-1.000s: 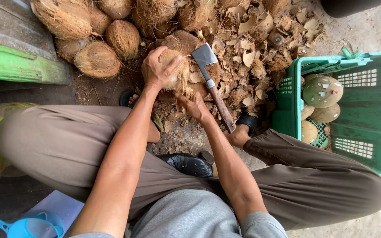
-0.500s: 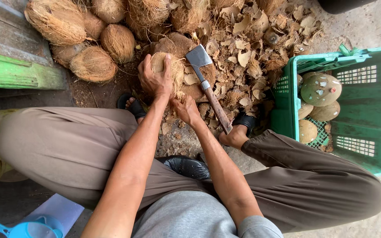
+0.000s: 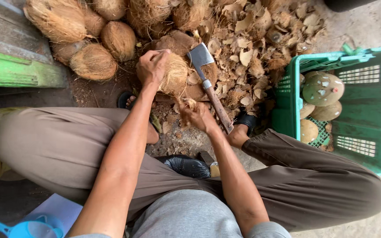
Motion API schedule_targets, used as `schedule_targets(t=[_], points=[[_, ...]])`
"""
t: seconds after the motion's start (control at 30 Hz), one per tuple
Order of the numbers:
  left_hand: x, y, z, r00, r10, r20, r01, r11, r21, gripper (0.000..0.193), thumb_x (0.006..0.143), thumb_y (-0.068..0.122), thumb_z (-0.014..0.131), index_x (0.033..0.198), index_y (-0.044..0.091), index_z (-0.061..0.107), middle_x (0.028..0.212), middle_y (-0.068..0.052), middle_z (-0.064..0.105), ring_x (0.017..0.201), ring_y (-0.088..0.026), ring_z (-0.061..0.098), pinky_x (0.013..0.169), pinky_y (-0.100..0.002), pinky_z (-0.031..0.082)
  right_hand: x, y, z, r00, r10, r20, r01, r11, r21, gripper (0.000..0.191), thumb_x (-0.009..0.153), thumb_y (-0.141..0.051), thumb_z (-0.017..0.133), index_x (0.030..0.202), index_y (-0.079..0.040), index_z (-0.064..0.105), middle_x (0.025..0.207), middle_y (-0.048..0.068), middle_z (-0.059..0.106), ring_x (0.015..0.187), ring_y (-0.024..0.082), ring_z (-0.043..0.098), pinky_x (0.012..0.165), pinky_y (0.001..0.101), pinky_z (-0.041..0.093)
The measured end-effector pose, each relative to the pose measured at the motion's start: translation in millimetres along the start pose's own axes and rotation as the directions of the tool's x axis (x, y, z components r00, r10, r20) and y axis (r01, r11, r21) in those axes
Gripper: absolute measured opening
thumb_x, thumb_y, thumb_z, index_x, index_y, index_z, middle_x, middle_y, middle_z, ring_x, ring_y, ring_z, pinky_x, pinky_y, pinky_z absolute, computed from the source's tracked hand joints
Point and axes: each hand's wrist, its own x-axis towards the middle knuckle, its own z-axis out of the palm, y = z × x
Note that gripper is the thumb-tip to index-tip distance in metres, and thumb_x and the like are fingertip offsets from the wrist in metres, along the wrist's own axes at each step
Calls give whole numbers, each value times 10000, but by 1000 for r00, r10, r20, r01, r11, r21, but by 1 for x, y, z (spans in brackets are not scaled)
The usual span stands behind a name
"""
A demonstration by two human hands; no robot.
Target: The person sits on the ground and husks coconuts, striking the outer husk with a cleaver to strip it off. They rotate each coconut between strikes, then place the husked coconut into a green plastic basket beside them.
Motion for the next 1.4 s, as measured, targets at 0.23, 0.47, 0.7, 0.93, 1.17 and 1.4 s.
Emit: schedule_targets(t=[0.23, 0.47, 0.7, 0.93, 1.17, 1.4], points=[[-18, -1, -5, 849, -512, -126, 379, 759, -530, 742, 851, 829, 357, 912, 189, 728, 833, -37, 685, 593, -128, 586, 517, -400, 451, -10, -29, 21, 991, -105, -81, 130, 885, 446, 400, 994, -454, 575, 893, -74, 649, 707, 80, 703, 546, 159, 680, 542, 395, 604], [-50, 19, 1, 986, -19, -164, -20, 972, -235, 1150, 755, 705, 811, 1573, 85, 292, 1576, -219, 310, 1387, -336, 350, 1079, -558, 317, 18, -47, 27, 927, -223, -302, 295, 931, 216, 563, 1034, -541, 556, 1175, -1, 625, 811, 114, 675, 813, 169, 684, 781, 495, 535], [-30, 7, 8, 981, 173, -88, -190, 947, -257, 1305, 572, 447, 1046, 1565, 110, 270, 1483, -180, 357, 1398, -316, 410, 1186, -513, 368, 18, -24, 26, 992, -9, -126, 20, 996, 86, 721, 941, -684, 475, 988, -9, 722, 747, 149, 593, 667, 301, 587, 707, 486, 551], [-18, 0, -10, 984, 152, 94, -135, 977, -164, 1280, 553, 531, 1008, 1534, 109, 303, 1446, -159, 404, 1398, -314, 426, 1186, -528, 384, 1, 14, 18, 982, 67, -174, -89, 989, -120, 758, 965, -702, 496, 911, 41, 635, 846, 166, 615, 747, 309, 596, 678, 505, 542], [-3, 7, -22, 954, 232, 191, -201, 965, -166, 1291, 517, 616, 977, 1515, 117, 329, 1474, -154, 431, 1404, -314, 449, 1199, -540, 353, -19, 21, 7, 983, 25, -182, -53, 988, -147, 564, 991, -518, 545, 936, 31, 661, 840, 213, 719, 742, 319, 703, 689, 459, 584], [-2, -10, -22, 860, 425, 282, -400, 905, -144, 1212, 567, 614, 978, 1494, 134, 363, 1530, -163, 418, 1453, -327, 413, 1221, -545, 323, -32, 23, -24, 992, 71, -102, -89, 978, -187, 399, 1000, -394, 565, 1043, -2, 623, 919, 193, 751, 781, 262, 754, 697, 409, 647]])
